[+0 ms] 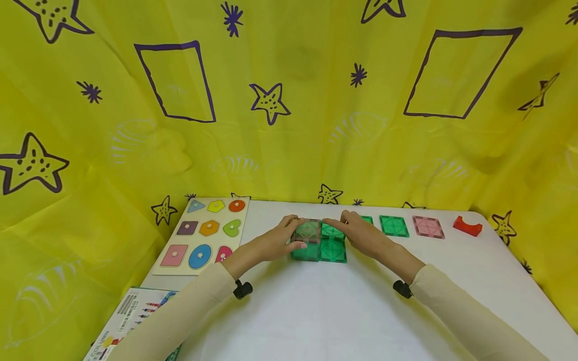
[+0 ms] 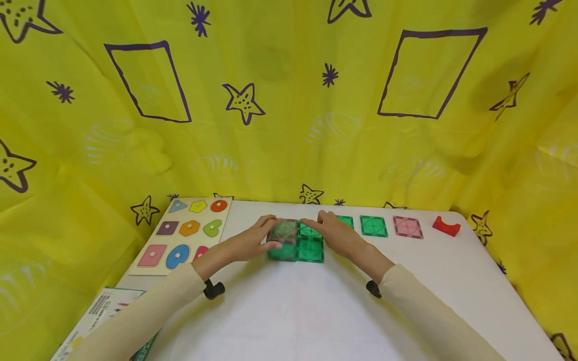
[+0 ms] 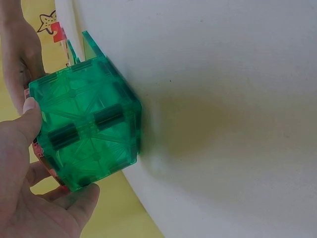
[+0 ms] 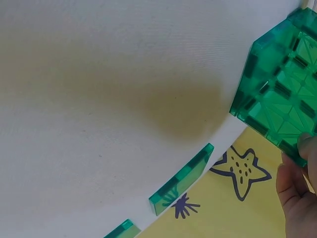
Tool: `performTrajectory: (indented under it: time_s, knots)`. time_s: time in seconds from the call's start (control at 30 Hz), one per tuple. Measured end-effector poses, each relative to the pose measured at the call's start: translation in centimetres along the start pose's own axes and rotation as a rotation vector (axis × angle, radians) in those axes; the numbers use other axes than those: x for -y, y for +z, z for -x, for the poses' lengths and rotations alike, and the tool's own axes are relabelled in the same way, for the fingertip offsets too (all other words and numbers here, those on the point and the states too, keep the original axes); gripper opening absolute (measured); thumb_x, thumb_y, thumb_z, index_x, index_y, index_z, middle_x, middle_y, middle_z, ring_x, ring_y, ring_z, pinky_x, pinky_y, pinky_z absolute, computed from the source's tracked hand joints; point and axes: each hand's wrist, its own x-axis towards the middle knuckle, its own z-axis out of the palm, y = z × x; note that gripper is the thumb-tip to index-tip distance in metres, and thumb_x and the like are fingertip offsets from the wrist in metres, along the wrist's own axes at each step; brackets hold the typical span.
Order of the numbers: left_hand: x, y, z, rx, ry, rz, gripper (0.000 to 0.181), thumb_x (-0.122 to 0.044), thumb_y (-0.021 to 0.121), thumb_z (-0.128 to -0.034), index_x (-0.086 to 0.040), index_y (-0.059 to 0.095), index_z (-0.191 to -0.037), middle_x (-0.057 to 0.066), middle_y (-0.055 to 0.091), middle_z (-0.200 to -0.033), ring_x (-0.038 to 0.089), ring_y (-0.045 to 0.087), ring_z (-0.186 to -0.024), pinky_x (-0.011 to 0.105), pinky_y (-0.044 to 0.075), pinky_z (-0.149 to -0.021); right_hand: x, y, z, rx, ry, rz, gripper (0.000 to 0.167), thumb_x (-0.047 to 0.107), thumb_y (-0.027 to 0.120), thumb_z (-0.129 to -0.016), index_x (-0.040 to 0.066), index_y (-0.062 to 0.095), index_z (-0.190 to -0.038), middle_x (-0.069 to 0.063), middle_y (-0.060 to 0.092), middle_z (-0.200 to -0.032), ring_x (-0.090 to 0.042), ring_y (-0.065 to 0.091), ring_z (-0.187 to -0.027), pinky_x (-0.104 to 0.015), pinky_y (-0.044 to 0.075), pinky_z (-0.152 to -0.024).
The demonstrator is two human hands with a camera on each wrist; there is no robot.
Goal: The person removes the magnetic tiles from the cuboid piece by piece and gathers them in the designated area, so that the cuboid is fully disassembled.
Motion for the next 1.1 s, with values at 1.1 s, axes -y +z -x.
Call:
performTrajectory:
  time_s: [1.1]
  knots:
    - [0.0,0.1,0.0,0.0,-0.011,-0.006,0.078,-0.047,0.058,-0.1079,-0.013,0.024,-0.168,0.017,0.02,-0.171,0.036,0.042,-0.15,0.05,0.038,-0.122,-2.8,-1.8,1.4,-0.15,0.291,-0.265,0.048,-0.004,0.055,-0.107,-0.002,0.049,-0.155,-0.009,0.041,-0.089,-0.017,0.033,-0.07,-0.026,0.033,-0.063]
